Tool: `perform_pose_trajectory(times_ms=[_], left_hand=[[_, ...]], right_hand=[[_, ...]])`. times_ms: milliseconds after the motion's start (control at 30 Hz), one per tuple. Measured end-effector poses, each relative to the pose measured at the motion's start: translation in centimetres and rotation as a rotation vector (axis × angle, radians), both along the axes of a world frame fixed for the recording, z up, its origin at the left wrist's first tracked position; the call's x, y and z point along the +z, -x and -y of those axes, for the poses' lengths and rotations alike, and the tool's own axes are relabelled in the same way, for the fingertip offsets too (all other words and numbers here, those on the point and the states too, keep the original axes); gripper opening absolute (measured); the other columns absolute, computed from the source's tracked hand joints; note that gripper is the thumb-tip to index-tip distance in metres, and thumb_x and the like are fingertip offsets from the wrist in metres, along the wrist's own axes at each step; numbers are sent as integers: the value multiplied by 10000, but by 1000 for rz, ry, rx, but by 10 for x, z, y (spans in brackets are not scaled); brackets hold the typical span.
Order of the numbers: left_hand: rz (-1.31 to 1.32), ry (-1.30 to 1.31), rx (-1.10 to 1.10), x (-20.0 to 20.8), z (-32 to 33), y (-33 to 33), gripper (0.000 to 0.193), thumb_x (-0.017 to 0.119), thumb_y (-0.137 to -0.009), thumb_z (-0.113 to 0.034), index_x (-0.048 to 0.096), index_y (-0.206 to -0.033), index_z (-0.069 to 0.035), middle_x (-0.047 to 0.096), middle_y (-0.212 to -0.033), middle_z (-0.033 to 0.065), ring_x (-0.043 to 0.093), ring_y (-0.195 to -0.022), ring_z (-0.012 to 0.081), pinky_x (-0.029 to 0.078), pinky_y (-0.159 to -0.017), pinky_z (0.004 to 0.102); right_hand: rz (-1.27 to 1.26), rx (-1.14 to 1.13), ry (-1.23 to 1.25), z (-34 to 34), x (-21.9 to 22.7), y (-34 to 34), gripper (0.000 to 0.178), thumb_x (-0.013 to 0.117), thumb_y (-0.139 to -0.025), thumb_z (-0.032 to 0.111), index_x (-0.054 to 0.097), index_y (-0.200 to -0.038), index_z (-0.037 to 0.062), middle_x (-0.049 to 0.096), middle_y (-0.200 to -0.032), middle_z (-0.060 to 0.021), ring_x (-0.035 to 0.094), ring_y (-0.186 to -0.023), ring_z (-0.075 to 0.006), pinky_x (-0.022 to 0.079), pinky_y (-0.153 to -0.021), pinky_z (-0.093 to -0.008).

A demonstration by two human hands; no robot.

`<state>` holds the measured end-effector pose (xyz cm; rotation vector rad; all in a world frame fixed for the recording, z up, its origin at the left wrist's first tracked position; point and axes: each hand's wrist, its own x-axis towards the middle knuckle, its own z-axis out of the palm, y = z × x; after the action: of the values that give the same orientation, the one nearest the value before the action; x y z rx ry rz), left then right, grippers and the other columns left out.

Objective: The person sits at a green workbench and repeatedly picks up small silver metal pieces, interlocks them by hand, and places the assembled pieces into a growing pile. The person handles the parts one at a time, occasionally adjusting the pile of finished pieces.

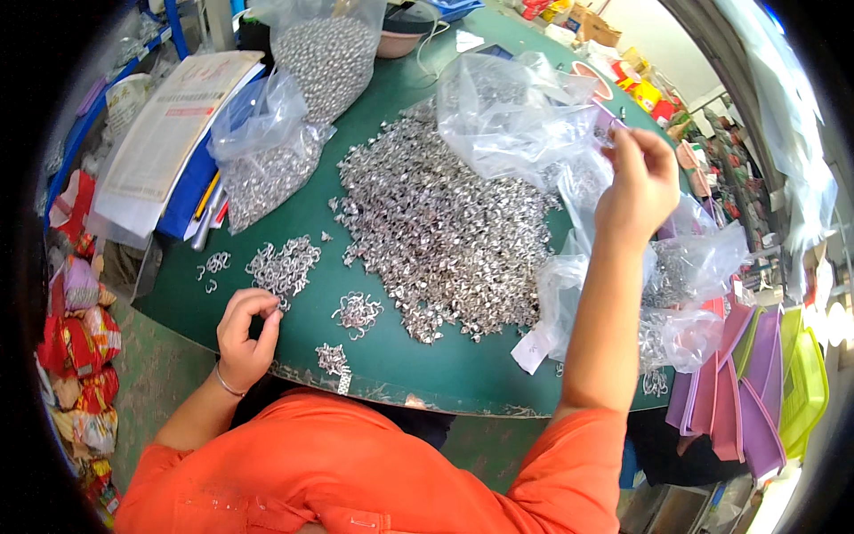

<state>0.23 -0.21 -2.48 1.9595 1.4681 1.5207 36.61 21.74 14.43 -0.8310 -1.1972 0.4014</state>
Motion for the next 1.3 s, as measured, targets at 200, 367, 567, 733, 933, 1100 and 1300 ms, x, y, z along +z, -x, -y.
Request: perform_pose_trajectory(times_ms=[200, 367, 567, 733, 933, 1100, 1300], left_hand=[[11, 39, 3, -4, 3, 3, 198, 644, -813, 115, 619, -992, 34, 639, -945, 148, 621, -729, 211, 521, -653, 285], [14, 58, -5, -3, 3, 2, 186, 635, -815, 111, 618, -983, 35, 638, -935, 147, 621, -724, 210, 519, -637, 283], [-2, 72, -9, 0, 2, 0, 168, 612, -822, 114, 613, -967, 28, 624, -902, 135, 611, -725, 200, 506, -650, 284], [-48, 12, 37, -2, 2, 6, 192, 627, -818, 120, 630, -990, 36, 632, -926, 162, 632, -769, 266, 529, -644, 299], [-264, -22, 250, 2, -1, 1, 330, 645, -755, 35, 621, -1079, -23, 579, -1078, 159, 559, -1005, 319, 453, -846, 391], [-316, 132, 51, -1, 4, 2, 270, 632, -763, 35, 660, -1024, -29, 631, -1053, 123, 601, -975, 300, 454, -899, 403], [-124, 25, 120, 2, 6, 7, 262, 589, -797, 106, 650, -1029, 3, 650, -1007, 145, 639, -901, 303, 516, -806, 359]], right_hand=[[-25, -123, 389, -111, 34, -70, 135, 692, -782, -4, 645, -908, -5, 672, -840, -82, 683, -727, -191, 559, -601, -314], [17, -138, 531, -151, 33, -68, 90, 678, -769, -28, 655, -852, -3, 678, -803, -94, 665, -655, -197, 568, -575, -327], [-49, 13, 331, -199, 29, -66, 216, 608, -821, -52, 675, -1026, -60, 702, -930, -122, 677, -935, -227, 561, -806, -312], [201, 47, 80, -170, 43, -18, 272, 524, -873, -41, 680, -1095, -30, 704, -1039, -115, 664, -991, -195, 524, -871, -312], [640, 367, -240, 46, -10, 98, 125, 564, -892, -88, 677, -936, -59, 710, -925, -120, 679, -857, -217, 533, -802, -292], [788, 718, -66, 140, -80, 157, 275, 599, -688, -148, 671, -910, -2, 686, -954, -151, 670, -821, -314, 547, -716, -379], [941, 760, 46, 151, -138, 191, 344, 575, -742, -117, 648, -1052, 14, 675, -976, -150, 637, -942, -341, 495, -816, -419]])
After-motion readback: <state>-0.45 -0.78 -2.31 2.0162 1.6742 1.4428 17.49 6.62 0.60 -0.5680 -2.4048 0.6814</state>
